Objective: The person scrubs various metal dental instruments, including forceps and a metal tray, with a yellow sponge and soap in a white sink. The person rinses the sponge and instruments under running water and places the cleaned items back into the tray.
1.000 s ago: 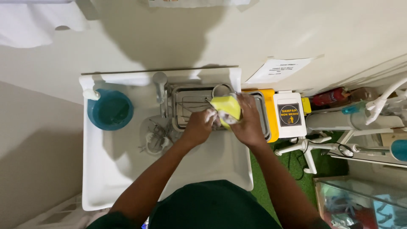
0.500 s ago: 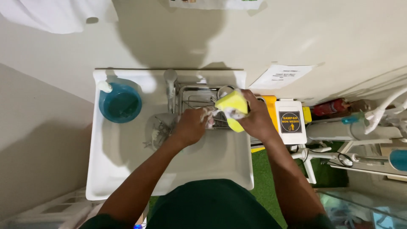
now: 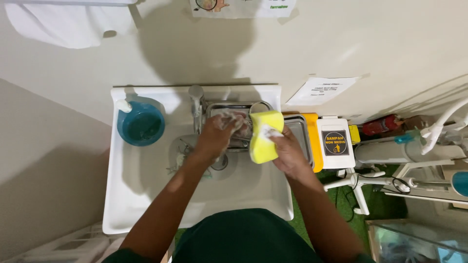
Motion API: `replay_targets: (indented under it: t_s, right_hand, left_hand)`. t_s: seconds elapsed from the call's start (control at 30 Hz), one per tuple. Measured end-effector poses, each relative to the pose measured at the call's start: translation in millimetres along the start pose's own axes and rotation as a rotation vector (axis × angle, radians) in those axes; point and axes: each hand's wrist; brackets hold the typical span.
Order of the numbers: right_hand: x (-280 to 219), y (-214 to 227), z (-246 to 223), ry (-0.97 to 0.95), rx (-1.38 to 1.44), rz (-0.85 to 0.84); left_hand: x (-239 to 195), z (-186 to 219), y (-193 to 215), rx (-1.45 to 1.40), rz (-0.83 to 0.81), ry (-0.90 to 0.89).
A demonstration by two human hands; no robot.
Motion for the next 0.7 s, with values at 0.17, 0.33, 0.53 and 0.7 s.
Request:
replay_targets:
  t_s: [0.17, 0.33, 0.53, 0.7]
  right_hand:
    - [-10.6, -28.8, -0.3, 0.097, 0.022, -0.047]
    - [-19.7, -25.4, -7.3, 0.159, -0.101, -0.077]
    - [-33.4, -28.4, -22.5, 0.098, -0.287, -0.022]
    - [-50.4, -43.9, -50.5, 0.244, -0.661, 0.168]
  left_hand:
    - [-7.5, -2.6, -17.7, 0.459, 0.024, -0.184]
    - [-13.1, 11.1, -18.9, 0.412, 0.100, -0.023]
    - [-22.2, 28.7, -5.4, 0.318, -0.075, -0.227]
    - [-36.1, 50.0, -7.9, 0.429, -0.068, 0.082]
Point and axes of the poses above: each hand's wrist, its own x-axis towards the middle knuckle, its own y-axis out of the back of the hand, z = x × y, and after that the axes turned 11 degrees about -x, right-handed
